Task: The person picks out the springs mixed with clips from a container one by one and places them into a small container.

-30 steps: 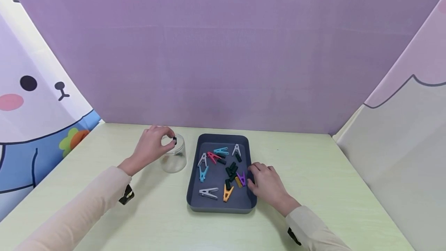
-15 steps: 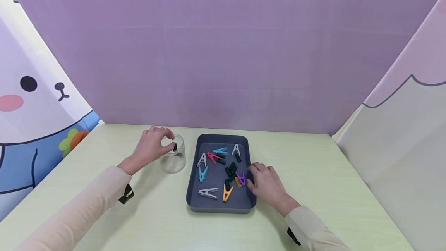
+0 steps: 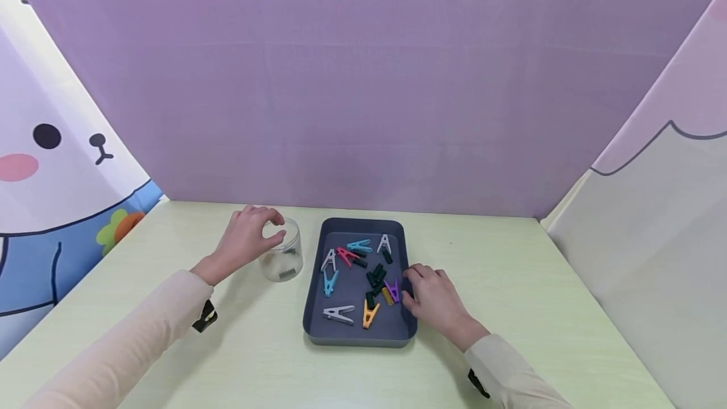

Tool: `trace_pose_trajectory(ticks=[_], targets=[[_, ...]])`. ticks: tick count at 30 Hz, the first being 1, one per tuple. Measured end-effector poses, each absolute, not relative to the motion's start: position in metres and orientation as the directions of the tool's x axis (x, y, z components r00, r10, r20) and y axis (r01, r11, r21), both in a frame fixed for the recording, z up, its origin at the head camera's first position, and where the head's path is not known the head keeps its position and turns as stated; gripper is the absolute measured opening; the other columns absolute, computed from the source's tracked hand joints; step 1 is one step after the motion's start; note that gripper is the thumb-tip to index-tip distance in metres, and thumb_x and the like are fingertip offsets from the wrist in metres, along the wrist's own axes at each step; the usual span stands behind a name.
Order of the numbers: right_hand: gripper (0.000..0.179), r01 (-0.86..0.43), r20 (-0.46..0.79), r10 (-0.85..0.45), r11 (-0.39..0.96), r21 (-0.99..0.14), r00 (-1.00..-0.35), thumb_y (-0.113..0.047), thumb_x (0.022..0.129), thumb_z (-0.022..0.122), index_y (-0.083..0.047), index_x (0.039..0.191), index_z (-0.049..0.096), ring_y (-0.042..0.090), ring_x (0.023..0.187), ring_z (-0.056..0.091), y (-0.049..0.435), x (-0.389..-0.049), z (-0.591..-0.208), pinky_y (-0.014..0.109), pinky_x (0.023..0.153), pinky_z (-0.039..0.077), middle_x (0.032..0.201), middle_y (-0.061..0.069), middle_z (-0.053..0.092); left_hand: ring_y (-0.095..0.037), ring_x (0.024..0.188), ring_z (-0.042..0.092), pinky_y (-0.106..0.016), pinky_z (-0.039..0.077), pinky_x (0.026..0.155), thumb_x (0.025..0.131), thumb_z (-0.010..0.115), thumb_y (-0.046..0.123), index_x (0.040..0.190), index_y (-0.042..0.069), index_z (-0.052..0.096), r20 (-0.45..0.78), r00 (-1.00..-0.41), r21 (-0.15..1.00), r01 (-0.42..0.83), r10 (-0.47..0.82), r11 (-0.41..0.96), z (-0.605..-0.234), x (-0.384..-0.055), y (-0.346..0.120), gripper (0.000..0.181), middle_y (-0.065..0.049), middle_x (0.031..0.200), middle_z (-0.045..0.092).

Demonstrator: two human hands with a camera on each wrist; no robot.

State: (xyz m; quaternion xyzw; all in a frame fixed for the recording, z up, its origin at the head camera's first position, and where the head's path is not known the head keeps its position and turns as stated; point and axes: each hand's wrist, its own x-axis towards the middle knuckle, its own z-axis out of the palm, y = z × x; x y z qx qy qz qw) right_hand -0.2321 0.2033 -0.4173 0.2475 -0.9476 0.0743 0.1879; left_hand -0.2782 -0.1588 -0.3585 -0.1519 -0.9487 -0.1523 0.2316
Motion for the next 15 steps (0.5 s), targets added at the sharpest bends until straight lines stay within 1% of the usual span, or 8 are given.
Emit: trace_pose_trajectory(ticks=[7,15], targets=[[0.030,-0.500,0.380,-0.448,0.865,-0.045,-0.809,-0.026,0.078,0.066,-0.008,0.102,0.063,0.021,0.099,0.059,0.2053,-0.2334,-0.4173,0.042,0.084,0.046,0.107,0.006,0.063,-0.025,0.087,0.055,-0.042,0.038,0.076,0.078,0.065,0.026,0.090,0.014,0.065,0.510,-0.830,0.213,0.377,0.226,0.901,-0.3578,-0.2794,-0.1585,0.017,-0.002,0.090,0.068],[0.031,-0.516,0.378,-0.463,0.855,-0.047,-0.802,-0.028,0.078,0.067,-0.008,0.102,0.063,0.022,0.100,0.059,0.2068,-0.2340,-0.4156,0.043,0.083,0.046,0.107,0.006,0.063,-0.023,0.087,0.055,-0.042,0.039,0.079,0.078,0.065,0.026,0.091,0.016,0.065,0.552,-0.792,0.191,0.424,0.261,0.885,-0.3515,-0.2768,-0.1497,0.016,0.000,0.090,0.068]])
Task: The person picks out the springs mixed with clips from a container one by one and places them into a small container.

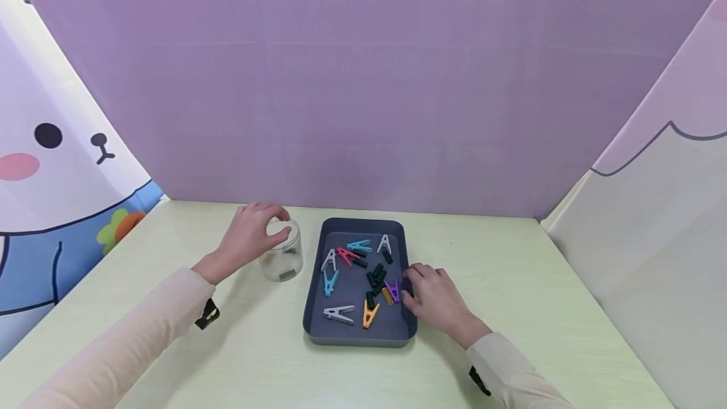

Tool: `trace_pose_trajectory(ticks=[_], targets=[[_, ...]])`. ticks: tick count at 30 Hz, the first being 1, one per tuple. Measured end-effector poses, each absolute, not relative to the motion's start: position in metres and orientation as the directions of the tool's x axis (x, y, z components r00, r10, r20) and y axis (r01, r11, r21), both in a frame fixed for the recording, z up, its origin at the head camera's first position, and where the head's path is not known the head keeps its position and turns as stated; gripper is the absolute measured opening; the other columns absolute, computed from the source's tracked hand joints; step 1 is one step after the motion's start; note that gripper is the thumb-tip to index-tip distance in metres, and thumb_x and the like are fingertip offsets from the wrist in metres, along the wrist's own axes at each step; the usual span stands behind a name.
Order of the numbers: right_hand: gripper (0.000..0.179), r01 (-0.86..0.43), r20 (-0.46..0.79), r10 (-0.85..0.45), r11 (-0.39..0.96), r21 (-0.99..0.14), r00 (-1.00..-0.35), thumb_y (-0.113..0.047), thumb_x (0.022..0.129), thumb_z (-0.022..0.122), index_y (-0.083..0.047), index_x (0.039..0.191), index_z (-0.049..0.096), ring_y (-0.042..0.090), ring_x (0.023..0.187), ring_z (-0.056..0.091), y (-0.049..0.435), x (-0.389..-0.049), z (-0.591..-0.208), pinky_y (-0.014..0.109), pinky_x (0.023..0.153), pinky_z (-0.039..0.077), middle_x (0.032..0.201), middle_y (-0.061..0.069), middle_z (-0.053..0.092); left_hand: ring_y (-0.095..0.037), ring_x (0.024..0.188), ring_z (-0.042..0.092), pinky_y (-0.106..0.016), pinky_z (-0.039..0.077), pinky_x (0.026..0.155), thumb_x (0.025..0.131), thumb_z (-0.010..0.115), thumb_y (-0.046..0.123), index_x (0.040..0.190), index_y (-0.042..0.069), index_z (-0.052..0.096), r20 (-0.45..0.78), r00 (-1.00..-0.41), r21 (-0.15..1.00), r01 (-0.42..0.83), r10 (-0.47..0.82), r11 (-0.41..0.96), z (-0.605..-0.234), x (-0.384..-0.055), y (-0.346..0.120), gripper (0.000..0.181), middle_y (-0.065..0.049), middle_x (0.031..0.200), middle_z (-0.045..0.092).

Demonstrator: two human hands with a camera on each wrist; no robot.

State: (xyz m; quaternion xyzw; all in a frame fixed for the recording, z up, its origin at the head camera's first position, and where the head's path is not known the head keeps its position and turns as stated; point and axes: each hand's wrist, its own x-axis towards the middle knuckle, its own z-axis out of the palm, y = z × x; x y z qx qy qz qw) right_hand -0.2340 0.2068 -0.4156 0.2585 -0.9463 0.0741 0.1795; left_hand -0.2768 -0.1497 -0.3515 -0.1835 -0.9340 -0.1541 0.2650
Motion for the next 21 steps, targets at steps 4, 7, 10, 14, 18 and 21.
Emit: trace_pose_trajectory(ticks=[4,7,10,14,18,21], targets=[[0.032,-0.528,0.377,-0.474,0.848,-0.050,-0.796,-0.028,0.078,0.066,-0.008,0.103,0.063,0.022,0.100,0.059,0.208,-0.235,-0.415,0.043,0.083,0.046,0.108,0.007,0.062,-0.022,0.088,0.055,-0.042,0.039,0.081,0.078,0.065,0.025,0.091,0.016,0.064,0.563,-0.774,0.173,0.452,0.289,0.875,-0.349,-0.273,-0.140,0.016,0.001,0.090,0.068],[0.032,-0.541,0.373,-0.485,0.839,-0.054,-0.791,-0.029,0.079,0.066,-0.008,0.103,0.063,0.022,0.101,0.059,0.209,-0.235,-0.414,0.043,0.084,0.046,0.108,0.007,0.062,-0.022,0.090,0.054,-0.043,0.040,0.081,0.078,0.066,0.025,0.092,0.017,0.064,0.562,-0.764,0.161,0.476,0.316,0.864,-0.349,-0.270,-0.132,0.017,0.002,0.090,0.067],[0.032,-0.553,0.370,-0.497,0.831,-0.058,-0.785,-0.029,0.079,0.066,-0.008,0.104,0.063,0.022,0.101,0.059,0.211,-0.236,-0.414,0.043,0.084,0.046,0.109,0.007,0.062,-0.020,0.092,0.054,-0.042,0.041,0.081,0.078,0.066,0.027,0.093,0.018,0.064,0.548,-0.759,0.134,0.495,0.353,0.858,-0.351,-0.267,-0.122,0.018,0.004,0.091,0.066],[0.032,-0.564,0.367,-0.504,0.823,-0.069,-0.781,-0.028,0.079,0.065,-0.009,0.105,0.063,0.022,0.102,0.059,0.212,-0.236,-0.413,0.043,0.084,0.046,0.109,0.006,0.062,-0.018,0.091,0.052,-0.040,0.041,0.081,0.078,0.067,0.030,0.094,0.020,0.065,0.508,-0.760,0.104,0.521,0.406,0.847,-0.352,-0.262,-0.109,0.019,0.005,0.093,0.066],[0.032,-0.569,0.369,-0.509,0.820,-0.068,-0.778,-0.028,0.080,0.065,-0.009,0.104,0.063,0.022,0.102,0.058,0.213,-0.236,-0.413,0.043,0.084,0.046,0.110,0.006,0.062,-0.016,0.090,0.050,-0.038,0.039,0.083,0.079,0.065,0.033,0.095,0.021,0.065,0.438,-0.774,0.110,0.551,0.457,0.827,-0.354,-0.257,-0.096,0.020,0.006,0.095,0.065],[0.032,-0.572,0.375,-0.511,0.818,-0.066,-0.774,-0.028,0.080,0.065,-0.008,0.104,0.063,0.022,0.102,0.059,0.213,-0.237,-0.413,0.043,0.084,0.046,0.110,0.006,0.062,-0.014,0.089,0.049,-0.036,0.039,0.082,0.080,0.064,0.034,0.097,0.022,0.065,0.386,-0.775,0.105,0.576,0.501,0.810,-0.357,-0.254,-0.087,0.021,0.007,0.098,0.064]])
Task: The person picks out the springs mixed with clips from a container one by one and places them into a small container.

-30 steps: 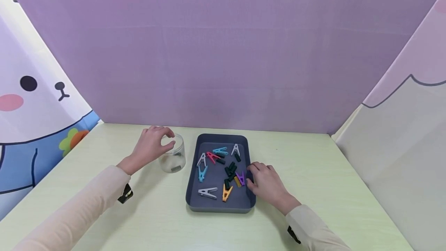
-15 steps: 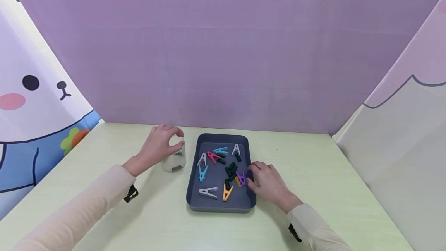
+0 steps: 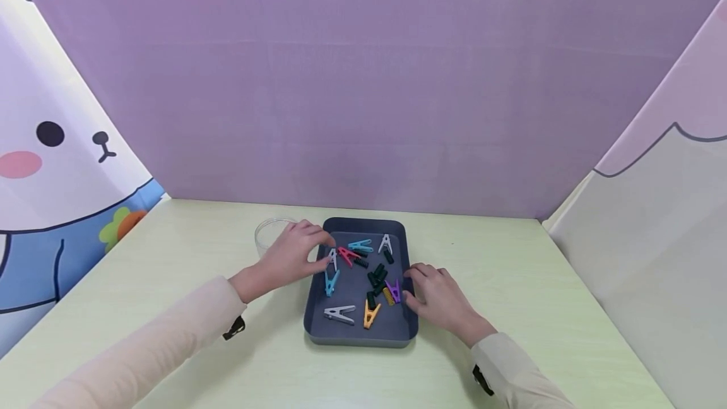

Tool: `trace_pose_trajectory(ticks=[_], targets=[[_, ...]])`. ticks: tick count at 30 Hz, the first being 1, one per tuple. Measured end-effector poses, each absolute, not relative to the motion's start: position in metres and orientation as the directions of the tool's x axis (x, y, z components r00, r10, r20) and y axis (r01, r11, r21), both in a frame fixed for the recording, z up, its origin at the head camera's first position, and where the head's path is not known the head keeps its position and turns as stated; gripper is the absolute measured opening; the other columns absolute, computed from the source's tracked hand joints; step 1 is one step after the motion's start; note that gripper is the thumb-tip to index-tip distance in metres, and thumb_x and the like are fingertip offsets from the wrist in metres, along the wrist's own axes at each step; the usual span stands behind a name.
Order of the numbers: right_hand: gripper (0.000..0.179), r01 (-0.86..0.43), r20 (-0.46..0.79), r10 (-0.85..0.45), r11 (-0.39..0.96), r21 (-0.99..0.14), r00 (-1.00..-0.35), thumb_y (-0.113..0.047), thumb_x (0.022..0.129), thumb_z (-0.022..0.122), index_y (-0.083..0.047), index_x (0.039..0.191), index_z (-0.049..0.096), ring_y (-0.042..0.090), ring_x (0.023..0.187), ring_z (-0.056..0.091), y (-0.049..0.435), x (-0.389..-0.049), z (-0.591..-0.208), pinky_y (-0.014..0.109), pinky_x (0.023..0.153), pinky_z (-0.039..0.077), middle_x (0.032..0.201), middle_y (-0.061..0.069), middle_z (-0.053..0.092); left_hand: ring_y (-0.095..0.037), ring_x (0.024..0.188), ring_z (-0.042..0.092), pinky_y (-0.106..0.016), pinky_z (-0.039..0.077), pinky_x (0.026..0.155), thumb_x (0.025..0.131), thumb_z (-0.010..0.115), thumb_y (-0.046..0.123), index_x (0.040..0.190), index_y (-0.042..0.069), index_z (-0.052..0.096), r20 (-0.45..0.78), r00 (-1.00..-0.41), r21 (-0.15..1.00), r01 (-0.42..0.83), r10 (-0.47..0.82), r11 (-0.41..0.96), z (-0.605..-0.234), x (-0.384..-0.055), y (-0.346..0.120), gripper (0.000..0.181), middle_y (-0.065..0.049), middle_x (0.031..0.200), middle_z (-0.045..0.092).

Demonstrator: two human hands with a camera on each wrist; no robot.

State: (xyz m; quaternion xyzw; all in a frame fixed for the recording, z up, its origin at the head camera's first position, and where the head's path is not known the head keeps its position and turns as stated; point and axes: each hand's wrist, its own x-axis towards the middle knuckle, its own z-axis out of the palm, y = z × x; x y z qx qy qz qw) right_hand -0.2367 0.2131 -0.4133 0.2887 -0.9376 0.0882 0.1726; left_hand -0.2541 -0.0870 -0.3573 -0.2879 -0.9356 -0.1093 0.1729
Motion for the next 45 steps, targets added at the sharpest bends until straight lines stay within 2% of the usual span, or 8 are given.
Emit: trace_pose_trajectory(ticks=[9,17,23,35,45], targets=[[0.032,-0.567,0.380,-0.507,0.821,-0.061,-0.774,-0.028,0.079,0.065,-0.009,0.104,0.063,0.022,0.102,0.059,0.213,-0.237,-0.415,0.043,0.084,0.046,0.110,0.006,0.062,-0.016,0.094,0.050,-0.034,0.038,0.081,0.081,0.065,0.031,0.100,0.023,0.066,0.268,-0.738,0.078,0.657,0.619,0.750,-0.372,-0.251,-0.065,0.021,0.006,0.103,0.064],[0.032,-0.567,0.383,-0.506,0.821,-0.061,-0.773,-0.028,0.079,0.065,-0.008,0.105,0.063,0.022,0.102,0.059,0.213,-0.236,-0.415,0.042,0.083,0.046,0.110,0.007,0.062,-0.015,0.095,0.050,-0.031,0.037,0.075,0.081,0.063,0.034,0.104,0.026,0.064,0.211,-0.691,0.013,0.709,0.691,0.705,-0.383,-0.254,-0.051,0.024,0.007,0.108,0.063],[0.032,-0.562,0.381,-0.501,0.825,-0.062,-0.777,-0.028,0.079,0.065,-0.008,0.104,0.063,0.022,0.102,0.059,0.213,-0.236,-0.415,0.043,0.083,0.046,0.110,0.007,0.062,-0.014,0.101,0.052,-0.035,0.040,0.085,0.081,0.064,0.033,0.106,0.028,0.063,0.169,-0.664,0.012,0.740,0.728,0.673,-0.388,-0.255,-0.044,0.025,0.009,0.108,0.061],[0.031,-0.555,0.371,-0.499,0.830,-0.056,-0.783,-0.027,0.080,0.064,-0.008,0.104,0.063,0.021,0.101,0.058,0.214,-0.236,-0.415,0.042,0.083,0.046,0.110,0.007,0.062,-0.013,0.104,0.052,-0.037,0.038,0.098,0.082,0.065,0.033,0.106,0.031,0.063,0.112,-0.615,0.012,0.787,0.781,0.617,-0.394,-0.260,-0.030,0.024,0.011,0.107,0.061],[0.031,-0.555,0.376,-0.499,0.830,-0.051,-0.781,-0.027,0.079,0.064,-0.008,0.104,0.063,0.021,0.101,0.059,0.214,-0.236,-0.416,0.042,0.082,0.046,0.110,0.007,0.062,-0.012,0.105,0.052,-0.037,0.037,0.099,0.083,0.064,0.029,0.105,0.033,0.063,0.058,-0.607,0.036,0.795,0.793,0.606,-0.395,-0.263,-0.024,0.022,0.013,0.107,0.061]])
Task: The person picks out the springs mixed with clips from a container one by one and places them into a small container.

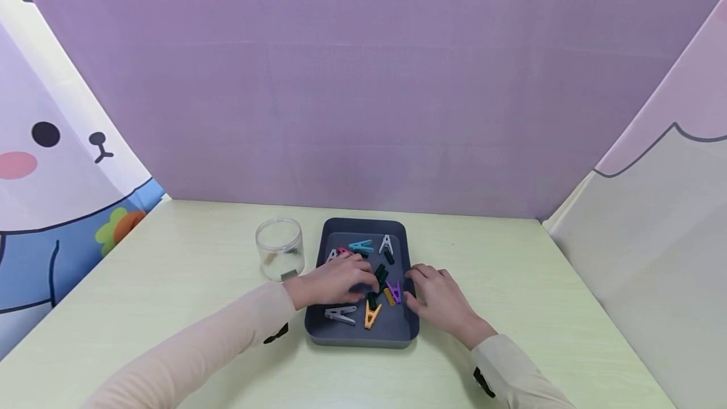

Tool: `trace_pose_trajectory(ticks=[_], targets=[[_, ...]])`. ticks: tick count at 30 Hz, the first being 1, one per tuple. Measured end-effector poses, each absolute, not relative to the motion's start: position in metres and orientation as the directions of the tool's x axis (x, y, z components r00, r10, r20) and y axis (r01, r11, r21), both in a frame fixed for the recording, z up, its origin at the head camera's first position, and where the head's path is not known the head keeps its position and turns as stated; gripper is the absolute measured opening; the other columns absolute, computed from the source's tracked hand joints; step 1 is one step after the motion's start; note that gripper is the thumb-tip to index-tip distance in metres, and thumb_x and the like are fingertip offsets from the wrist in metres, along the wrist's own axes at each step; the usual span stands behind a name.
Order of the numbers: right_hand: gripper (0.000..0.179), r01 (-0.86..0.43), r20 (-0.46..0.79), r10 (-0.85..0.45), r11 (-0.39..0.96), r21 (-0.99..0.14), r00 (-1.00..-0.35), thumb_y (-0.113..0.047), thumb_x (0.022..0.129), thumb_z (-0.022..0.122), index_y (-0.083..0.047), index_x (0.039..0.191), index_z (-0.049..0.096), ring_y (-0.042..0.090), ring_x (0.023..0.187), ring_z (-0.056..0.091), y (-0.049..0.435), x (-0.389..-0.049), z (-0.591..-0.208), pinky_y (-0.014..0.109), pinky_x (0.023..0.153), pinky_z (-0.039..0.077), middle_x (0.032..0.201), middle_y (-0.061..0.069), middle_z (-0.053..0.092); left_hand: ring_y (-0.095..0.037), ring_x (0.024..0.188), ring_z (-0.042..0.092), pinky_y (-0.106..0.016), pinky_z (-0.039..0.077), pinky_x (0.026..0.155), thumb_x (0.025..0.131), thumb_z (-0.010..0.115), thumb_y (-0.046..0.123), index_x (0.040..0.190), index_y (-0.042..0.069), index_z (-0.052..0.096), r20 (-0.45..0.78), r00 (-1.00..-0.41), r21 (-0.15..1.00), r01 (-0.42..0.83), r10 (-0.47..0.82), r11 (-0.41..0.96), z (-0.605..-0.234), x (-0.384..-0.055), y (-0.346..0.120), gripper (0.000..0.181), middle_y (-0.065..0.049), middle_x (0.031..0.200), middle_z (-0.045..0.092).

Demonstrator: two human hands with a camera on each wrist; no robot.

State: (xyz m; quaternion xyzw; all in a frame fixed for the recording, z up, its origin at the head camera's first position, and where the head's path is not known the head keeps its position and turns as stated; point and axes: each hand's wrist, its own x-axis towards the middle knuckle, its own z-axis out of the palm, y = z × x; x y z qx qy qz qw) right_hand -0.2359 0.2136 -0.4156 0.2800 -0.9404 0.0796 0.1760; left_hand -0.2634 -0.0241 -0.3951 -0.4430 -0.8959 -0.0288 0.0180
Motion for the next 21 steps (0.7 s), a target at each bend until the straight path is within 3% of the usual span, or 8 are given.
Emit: trace_pose_trajectory(ticks=[21], targets=[[0.031,-0.555,0.381,-0.500,0.831,-0.043,-0.778,-0.027,0.079,0.065,-0.008,0.103,0.063,0.021,0.100,0.059,0.214,-0.237,-0.417,0.042,0.081,0.047,0.109,0.006,0.062,-0.011,0.096,0.049,-0.038,0.039,0.095,0.082,0.066,0.028,0.097,0.034,0.064,0.035,-0.591,0.029,0.806,0.806,0.591,-0.405,-0.269,-0.020,0.016,0.013,0.103,0.061]])
